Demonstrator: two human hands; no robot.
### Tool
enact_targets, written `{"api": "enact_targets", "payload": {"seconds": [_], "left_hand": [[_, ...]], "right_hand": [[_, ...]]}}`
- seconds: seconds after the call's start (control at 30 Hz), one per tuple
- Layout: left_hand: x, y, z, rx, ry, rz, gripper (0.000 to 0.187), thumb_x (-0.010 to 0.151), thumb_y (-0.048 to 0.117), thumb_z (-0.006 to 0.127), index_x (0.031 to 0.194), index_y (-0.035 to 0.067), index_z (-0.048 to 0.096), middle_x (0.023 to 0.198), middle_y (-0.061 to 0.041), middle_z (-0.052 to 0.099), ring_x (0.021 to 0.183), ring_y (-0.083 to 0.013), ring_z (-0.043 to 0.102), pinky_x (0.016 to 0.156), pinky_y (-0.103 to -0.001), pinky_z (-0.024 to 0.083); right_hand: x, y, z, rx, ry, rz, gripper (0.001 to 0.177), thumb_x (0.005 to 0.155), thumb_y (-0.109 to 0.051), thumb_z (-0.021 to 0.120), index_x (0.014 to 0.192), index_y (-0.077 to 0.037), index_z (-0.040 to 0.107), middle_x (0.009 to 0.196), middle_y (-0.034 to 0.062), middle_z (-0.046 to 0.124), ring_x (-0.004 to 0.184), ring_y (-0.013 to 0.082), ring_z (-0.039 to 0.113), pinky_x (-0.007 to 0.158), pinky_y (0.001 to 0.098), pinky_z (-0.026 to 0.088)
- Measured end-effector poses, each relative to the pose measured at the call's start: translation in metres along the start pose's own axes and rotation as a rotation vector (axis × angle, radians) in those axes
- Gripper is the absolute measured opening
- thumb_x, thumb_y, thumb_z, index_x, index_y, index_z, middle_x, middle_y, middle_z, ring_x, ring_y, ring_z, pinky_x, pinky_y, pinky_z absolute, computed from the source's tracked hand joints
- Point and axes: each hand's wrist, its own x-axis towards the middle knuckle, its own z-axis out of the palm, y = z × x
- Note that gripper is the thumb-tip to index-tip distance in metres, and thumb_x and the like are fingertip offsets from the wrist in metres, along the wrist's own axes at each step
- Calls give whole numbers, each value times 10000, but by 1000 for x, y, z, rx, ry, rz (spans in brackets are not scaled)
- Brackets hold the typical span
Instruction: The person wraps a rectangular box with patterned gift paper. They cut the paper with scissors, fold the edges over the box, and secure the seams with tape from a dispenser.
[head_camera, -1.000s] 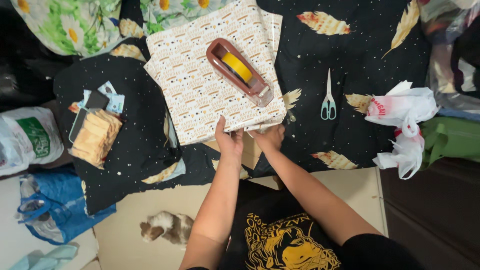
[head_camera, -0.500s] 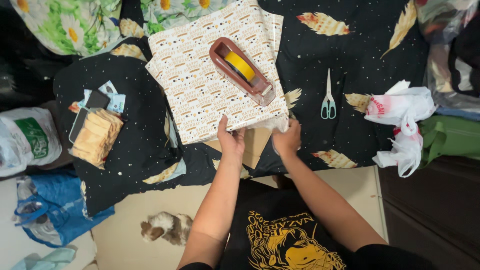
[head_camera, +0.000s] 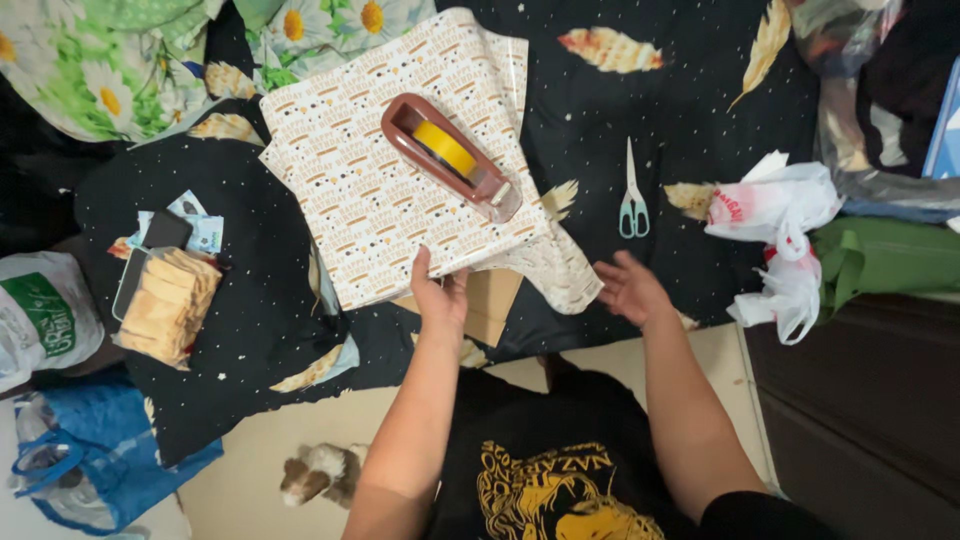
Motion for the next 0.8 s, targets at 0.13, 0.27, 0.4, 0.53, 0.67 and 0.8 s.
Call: {"api": "enact_targets", "payload": {"seconds": [0.13,0.27,0.4,0.53,0.67,0.8], "left_hand": [[-2,0,2,13,8,16,538,867,312,715,1356,146,564,1339,-54,577,1196,-255,521,996,-502,488],[0,1,2,13,-11,20,532,862,309,705,1349,137,575,1363,-68,583,1196,-270,545,991,-513,487],[2,2,2,1,26,-1,540,866,309,699,1352,111,575,1361,-111,581,1196,-302,553,1005,-553,497],[2,3,1,1,24,-5,542,865,310,695,1352,102,577,1356,-112,589,1192,-306,553,998,-565,487],[4,2,0,-10,16,1,541,883,310,697,1360,90,572,1360,-118,595,1214,-304,542,1007,-550,487],[5,2,-2,-10,7,16,555,877,301,694,1366,72,564,1358,-130,594,1242,-328,547,1020,-578,498]], "right_hand": [[28,-6,4,-618,-18,239,553,940,-241,686,1461,-123,546,1312,100,614,1234,275,606,1000,505,433],[34,0,-5,-145,-30,22,412,895,-92,648,1292,-180,577,1197,62,697,1091,252,678,902,466,561],[26,-18,-26,282,-105,-261,234,987,-133,642,1211,-200,636,1020,38,682,865,211,640,685,349,498],[29,-26,-24,380,-7,-318,227,998,-113,626,1188,-235,648,933,18,673,746,178,584,561,320,431],[27,-36,-28,227,-174,-265,277,976,-94,613,1239,-161,666,943,24,675,754,162,585,604,333,459],[24,-62,-44,-200,-57,-181,315,948,-95,605,1257,-87,667,970,24,688,803,146,616,710,353,518]]}}
